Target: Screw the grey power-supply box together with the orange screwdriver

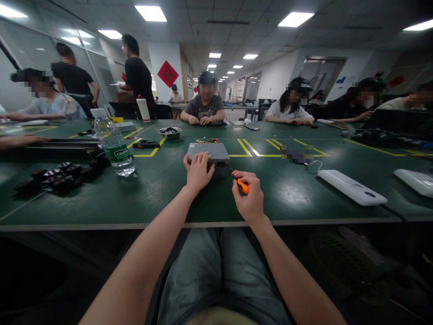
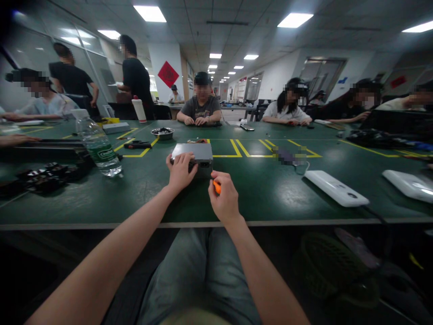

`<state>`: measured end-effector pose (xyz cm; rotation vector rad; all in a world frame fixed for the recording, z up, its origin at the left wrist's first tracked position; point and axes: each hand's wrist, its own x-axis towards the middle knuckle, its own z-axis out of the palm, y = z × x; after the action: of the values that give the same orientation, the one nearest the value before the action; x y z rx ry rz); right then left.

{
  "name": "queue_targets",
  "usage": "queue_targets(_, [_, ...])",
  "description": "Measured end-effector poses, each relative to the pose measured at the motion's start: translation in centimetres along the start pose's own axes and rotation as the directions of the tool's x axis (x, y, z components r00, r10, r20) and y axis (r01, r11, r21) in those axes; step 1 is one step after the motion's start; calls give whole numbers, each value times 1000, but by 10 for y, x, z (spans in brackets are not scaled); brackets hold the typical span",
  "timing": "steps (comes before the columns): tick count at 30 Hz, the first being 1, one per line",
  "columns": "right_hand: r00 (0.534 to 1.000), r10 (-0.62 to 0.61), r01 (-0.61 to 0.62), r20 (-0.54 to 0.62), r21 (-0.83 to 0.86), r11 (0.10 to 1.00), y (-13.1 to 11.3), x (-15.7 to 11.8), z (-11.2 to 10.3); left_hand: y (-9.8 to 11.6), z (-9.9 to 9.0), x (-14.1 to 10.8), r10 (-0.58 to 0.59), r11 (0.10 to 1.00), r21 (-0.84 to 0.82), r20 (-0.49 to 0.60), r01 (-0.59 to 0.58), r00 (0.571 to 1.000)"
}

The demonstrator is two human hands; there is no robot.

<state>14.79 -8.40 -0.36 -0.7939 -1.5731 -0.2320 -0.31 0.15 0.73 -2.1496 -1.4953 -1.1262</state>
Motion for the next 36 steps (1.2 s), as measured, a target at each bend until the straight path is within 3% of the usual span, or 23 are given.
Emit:
queue_targets(7, [1000,-30,30,1,-197,980,-4,-1,-6,0,0,0,-2,1000,-22,-9,1,1000])
queue_targets(11, [992,-127,126,7,-184,975,-4,-4,-5,0,0,-1,1,1000,-27,-17,-1,1000])
queue_targets(14, [981,-181,191,72,-170,967,-6,-4,-2,0,0,-1,4,1000,-28,-17,-4,1000])
queue_targets(20, [988,-119,140,96,-249,958,-7,-2,0,-2,2,-1,30,999,-30,-31,-31,999])
queue_targets(25, [974,-163,202,156,-278,939,-7,-4,2,-3,4,-1,33,999,-28,-50,-34,998])
queue_targets(31, [997,-81,75,-13,-253,964,-5,0,1,-3,3,-1,34,999,-27,-50,-35,998])
queue_targets(36, [990,-137,126,-15,-307,943,-5,0,0,-3,3,-2,35,999,-26,-54,-36,998])
